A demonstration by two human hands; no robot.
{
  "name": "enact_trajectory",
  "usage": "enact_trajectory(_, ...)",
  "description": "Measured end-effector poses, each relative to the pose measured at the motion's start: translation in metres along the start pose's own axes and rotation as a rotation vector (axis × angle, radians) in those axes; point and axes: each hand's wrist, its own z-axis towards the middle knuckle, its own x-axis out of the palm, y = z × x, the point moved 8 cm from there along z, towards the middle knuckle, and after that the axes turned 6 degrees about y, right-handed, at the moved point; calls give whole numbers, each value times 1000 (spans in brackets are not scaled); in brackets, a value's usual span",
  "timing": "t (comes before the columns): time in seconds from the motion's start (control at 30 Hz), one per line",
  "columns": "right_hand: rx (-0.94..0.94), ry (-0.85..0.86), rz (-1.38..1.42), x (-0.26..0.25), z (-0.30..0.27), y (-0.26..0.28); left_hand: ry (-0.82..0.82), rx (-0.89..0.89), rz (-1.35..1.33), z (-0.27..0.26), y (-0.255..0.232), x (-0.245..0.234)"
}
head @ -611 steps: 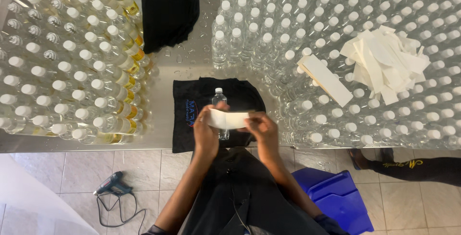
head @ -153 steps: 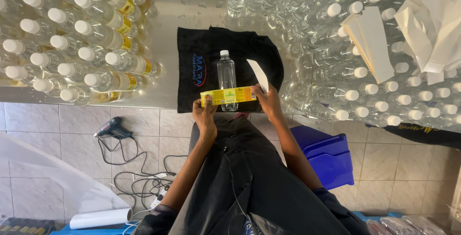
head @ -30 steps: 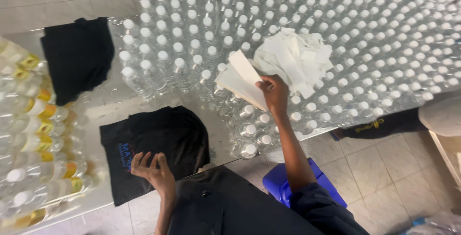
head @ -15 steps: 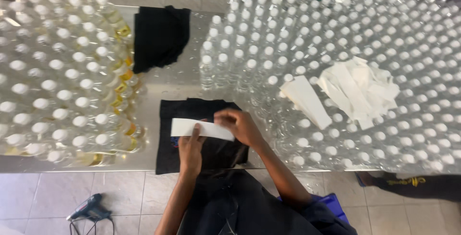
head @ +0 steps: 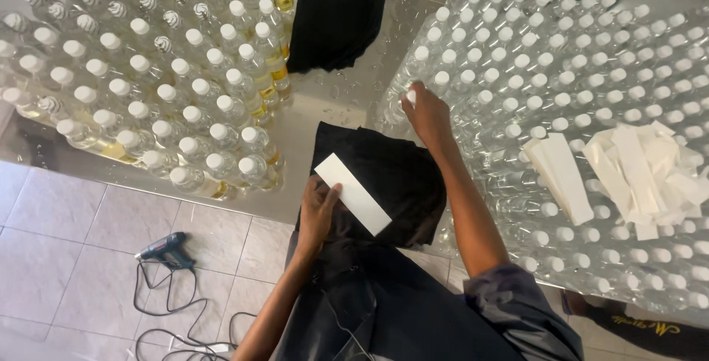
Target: The person applies yellow labels to clear plastic bottles on a metal table. They pick up a bottle, wrap a label around it, smooth it out, and then place the labeled bottle aside. The process is repeated for multiple bottles.
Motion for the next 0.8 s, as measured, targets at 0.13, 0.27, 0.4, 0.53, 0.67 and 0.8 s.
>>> enact_trajectory(0.13, 81, -41, 242, -34, -67, 8, 45, -28, 37, 12, 8, 3)
enact_trajectory(0.27, 289, 264, 690, 14, -87, -29, 110, 1, 102, 17, 8, 10)
enact_trajectory(0.4, 527, 548, 918, 159, -81, -92, 179, 56, 111, 18, -1, 24)
enact_trajectory(0.53, 521, 572, 728, 198, -79, -94, 187, 99, 92, 9, -14, 31)
enact_trajectory(0.67, 129, 196, 599, 89, -99, -13, 169, 136, 86, 7, -18, 36)
enact_trajectory(0.8, 195, 142, 931, 0, -162, 64, 137, 144, 129, 10, -17, 46)
